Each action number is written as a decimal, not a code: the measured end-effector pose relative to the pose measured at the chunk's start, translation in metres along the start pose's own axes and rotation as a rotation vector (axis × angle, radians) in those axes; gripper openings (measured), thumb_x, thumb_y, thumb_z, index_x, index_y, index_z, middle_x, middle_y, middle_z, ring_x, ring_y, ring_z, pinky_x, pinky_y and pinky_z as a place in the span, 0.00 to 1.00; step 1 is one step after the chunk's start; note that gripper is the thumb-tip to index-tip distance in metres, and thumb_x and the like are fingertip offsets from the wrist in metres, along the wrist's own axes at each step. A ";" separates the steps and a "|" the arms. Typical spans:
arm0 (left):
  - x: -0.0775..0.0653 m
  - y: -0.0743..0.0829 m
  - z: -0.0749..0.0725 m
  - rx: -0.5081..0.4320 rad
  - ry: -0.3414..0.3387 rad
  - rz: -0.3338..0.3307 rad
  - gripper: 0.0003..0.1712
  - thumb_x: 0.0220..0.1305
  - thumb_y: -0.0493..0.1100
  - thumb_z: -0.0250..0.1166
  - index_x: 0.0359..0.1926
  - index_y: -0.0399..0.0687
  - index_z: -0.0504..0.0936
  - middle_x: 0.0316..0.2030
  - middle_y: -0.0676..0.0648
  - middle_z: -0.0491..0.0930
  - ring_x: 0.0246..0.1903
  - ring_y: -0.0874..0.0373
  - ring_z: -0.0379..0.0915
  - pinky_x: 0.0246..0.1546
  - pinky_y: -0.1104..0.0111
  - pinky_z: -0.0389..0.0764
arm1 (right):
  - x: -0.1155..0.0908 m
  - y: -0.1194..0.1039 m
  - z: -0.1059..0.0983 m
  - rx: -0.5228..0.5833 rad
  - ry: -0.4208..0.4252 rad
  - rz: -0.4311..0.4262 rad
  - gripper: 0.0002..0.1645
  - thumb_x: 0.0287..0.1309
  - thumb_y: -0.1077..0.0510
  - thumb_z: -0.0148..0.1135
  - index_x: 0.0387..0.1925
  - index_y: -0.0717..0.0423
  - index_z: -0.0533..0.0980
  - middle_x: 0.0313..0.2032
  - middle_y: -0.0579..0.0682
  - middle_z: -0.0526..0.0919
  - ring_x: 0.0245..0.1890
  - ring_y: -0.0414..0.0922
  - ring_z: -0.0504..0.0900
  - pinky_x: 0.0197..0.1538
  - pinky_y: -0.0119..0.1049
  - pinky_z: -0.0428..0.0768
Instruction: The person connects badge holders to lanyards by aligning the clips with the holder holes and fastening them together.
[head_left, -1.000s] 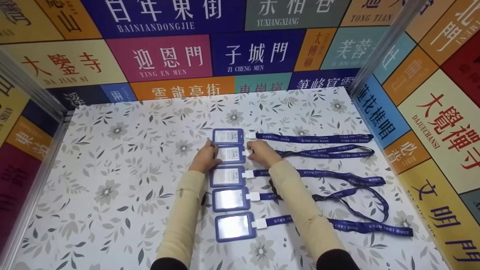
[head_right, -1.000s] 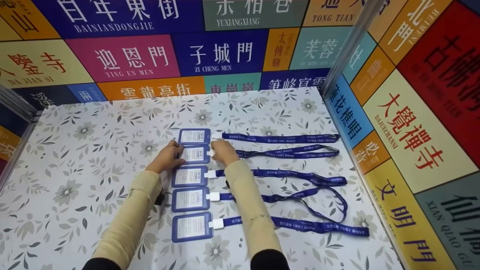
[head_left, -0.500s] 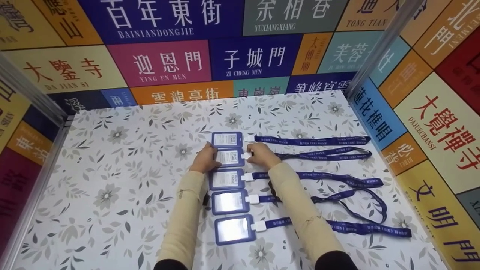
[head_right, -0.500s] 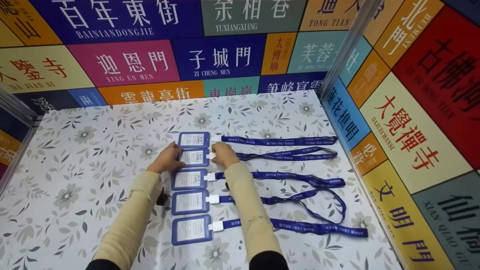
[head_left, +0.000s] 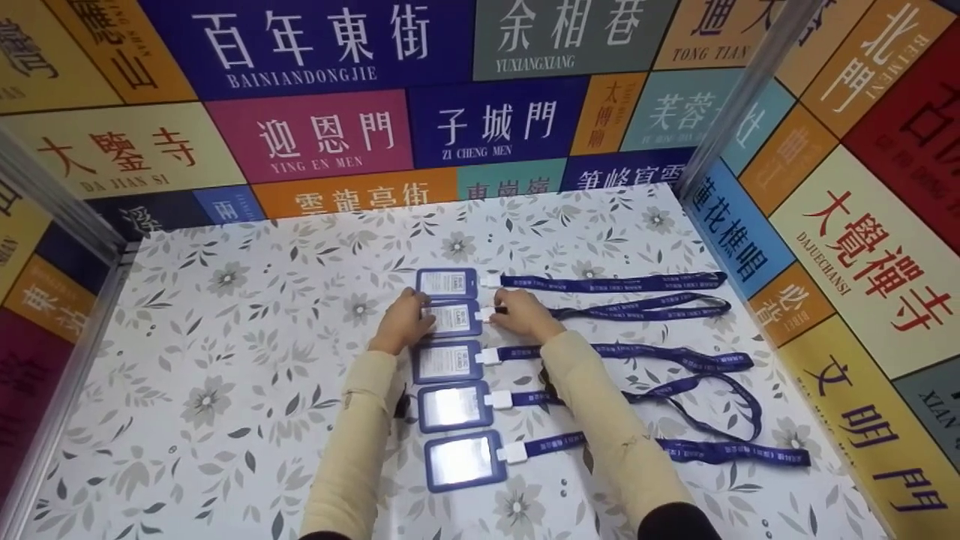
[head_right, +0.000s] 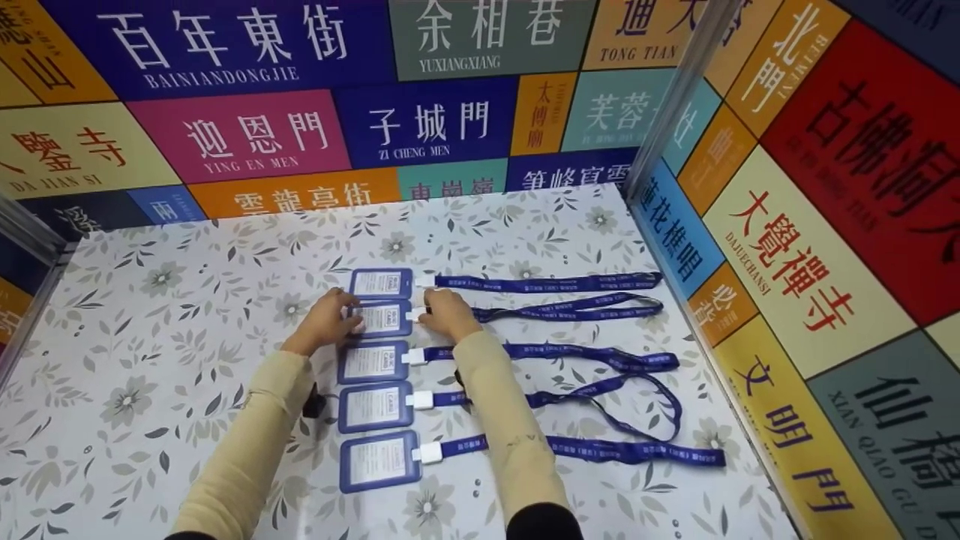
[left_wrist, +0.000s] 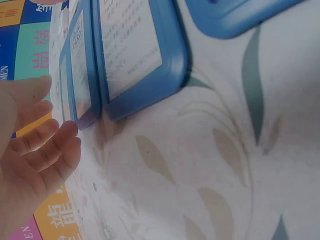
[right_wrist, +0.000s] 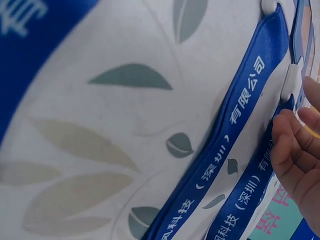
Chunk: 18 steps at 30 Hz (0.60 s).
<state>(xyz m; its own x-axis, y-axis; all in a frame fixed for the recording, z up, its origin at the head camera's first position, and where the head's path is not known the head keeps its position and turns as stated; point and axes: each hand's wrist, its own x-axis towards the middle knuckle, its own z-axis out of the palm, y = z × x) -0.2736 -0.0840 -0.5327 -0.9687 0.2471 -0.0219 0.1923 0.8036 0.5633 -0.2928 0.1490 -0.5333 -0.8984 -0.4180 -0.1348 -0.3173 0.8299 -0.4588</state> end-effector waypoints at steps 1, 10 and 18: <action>-0.001 -0.001 0.000 0.000 0.014 0.005 0.16 0.56 0.39 0.61 0.44 0.34 0.75 0.36 0.40 0.70 0.33 0.47 0.71 0.39 0.57 0.74 | 0.000 0.000 0.000 -0.002 0.009 -0.006 0.16 0.55 0.55 0.60 0.40 0.62 0.73 0.33 0.57 0.80 0.33 0.49 0.76 0.41 0.40 0.75; -0.007 -0.007 0.001 -0.118 0.112 0.022 0.09 0.55 0.35 0.60 0.37 0.37 0.73 0.24 0.45 0.72 0.24 0.52 0.70 0.26 0.62 0.72 | -0.001 0.001 -0.005 -0.019 0.067 0.015 0.11 0.54 0.56 0.61 0.27 0.59 0.71 0.22 0.50 0.74 0.25 0.46 0.71 0.31 0.39 0.72; -0.020 -0.016 0.001 -0.204 0.195 0.075 0.09 0.54 0.33 0.61 0.37 0.37 0.72 0.18 0.48 0.70 0.18 0.57 0.65 0.19 0.66 0.67 | 0.001 0.007 -0.014 -0.038 0.057 0.058 0.11 0.54 0.55 0.60 0.29 0.59 0.71 0.25 0.52 0.76 0.28 0.48 0.73 0.33 0.40 0.73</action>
<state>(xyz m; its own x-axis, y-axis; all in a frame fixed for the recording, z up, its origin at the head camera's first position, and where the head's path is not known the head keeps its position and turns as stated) -0.2571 -0.1014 -0.5420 -0.9688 0.1766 0.1741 0.2477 0.6566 0.7124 -0.3001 0.1600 -0.5243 -0.9310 -0.3483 -0.1093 -0.2748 0.8658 -0.4182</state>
